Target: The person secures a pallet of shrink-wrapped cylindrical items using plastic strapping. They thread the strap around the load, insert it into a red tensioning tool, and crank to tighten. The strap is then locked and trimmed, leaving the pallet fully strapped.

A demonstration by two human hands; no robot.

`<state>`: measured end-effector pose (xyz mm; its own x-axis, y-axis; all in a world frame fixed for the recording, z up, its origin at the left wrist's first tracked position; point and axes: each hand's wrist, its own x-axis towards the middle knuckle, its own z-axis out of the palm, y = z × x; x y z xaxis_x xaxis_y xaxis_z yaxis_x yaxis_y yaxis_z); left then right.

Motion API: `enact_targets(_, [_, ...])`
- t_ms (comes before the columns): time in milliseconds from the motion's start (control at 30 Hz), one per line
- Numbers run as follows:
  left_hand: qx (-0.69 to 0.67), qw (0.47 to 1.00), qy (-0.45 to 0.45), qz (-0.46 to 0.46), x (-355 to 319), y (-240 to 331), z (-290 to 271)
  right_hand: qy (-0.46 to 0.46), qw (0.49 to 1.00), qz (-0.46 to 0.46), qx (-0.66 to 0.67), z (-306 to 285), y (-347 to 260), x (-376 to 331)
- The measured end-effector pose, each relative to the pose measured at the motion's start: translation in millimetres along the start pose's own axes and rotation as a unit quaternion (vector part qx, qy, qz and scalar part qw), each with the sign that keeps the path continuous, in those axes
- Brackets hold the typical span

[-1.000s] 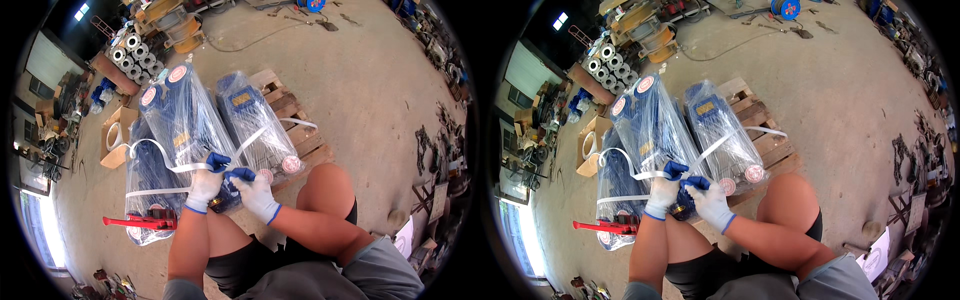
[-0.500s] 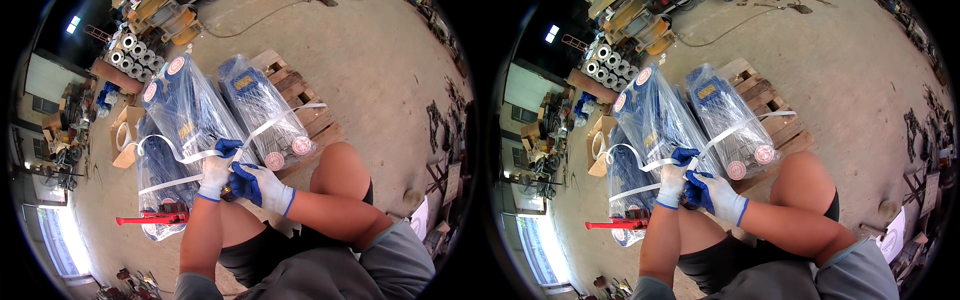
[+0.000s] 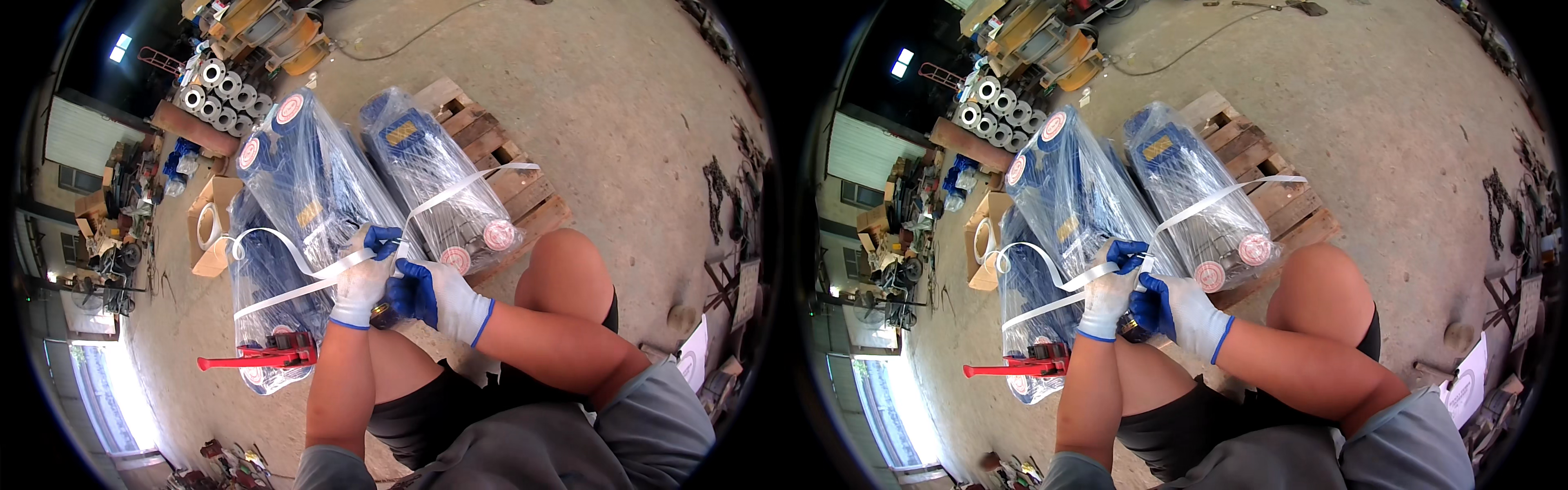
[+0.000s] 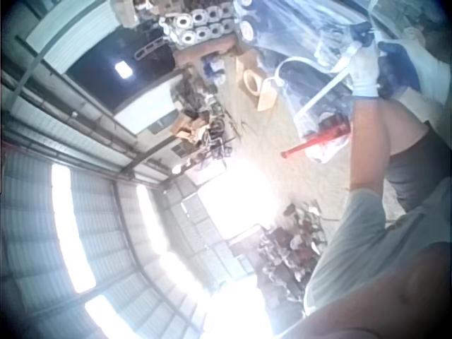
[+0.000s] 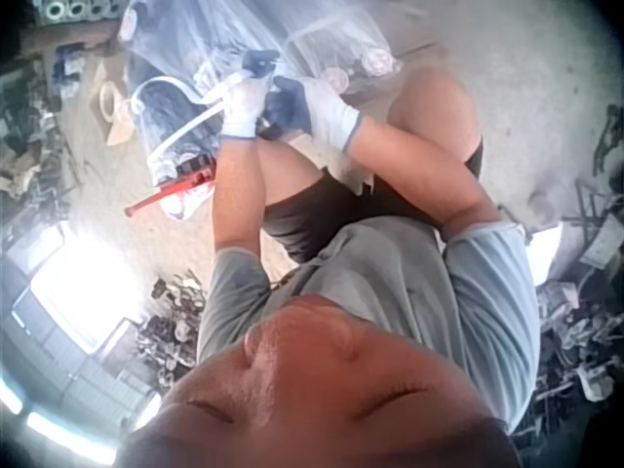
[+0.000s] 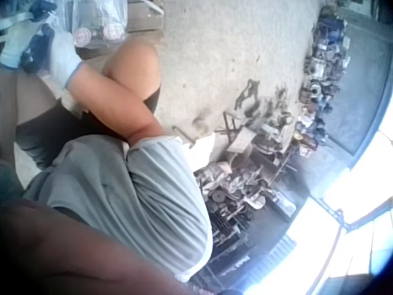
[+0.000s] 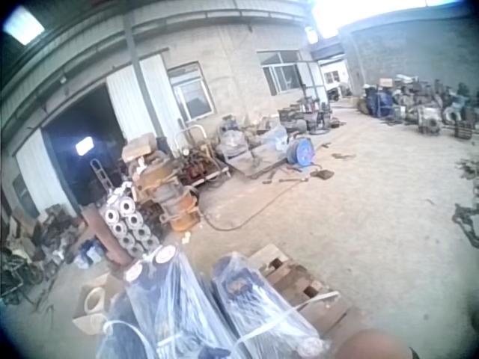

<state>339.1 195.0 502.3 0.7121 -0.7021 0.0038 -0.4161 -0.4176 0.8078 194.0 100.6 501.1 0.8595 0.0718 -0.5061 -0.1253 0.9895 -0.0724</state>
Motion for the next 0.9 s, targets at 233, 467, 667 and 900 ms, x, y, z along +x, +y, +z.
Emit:
enact_targets(233, [0.066,0.995,0.010,0.076,2,8,-4,-0.033,0.999,0.040,-0.013,-6,-12,4])
enact_targets(467, [0.044,0.999,-0.010,0.016,-1,21,-8,0.023,0.997,-0.016,-0.077,9,-22,-5])
enact_targets(667, [-0.084,0.996,-0.031,0.017,-6,27,-9,0.072,0.980,-0.109,-0.153,0,-15,7])
enact_targets(900, [-0.115,0.992,-0.041,0.022,-5,18,-10,0.133,0.774,-0.448,-0.427,-3,-9,26])
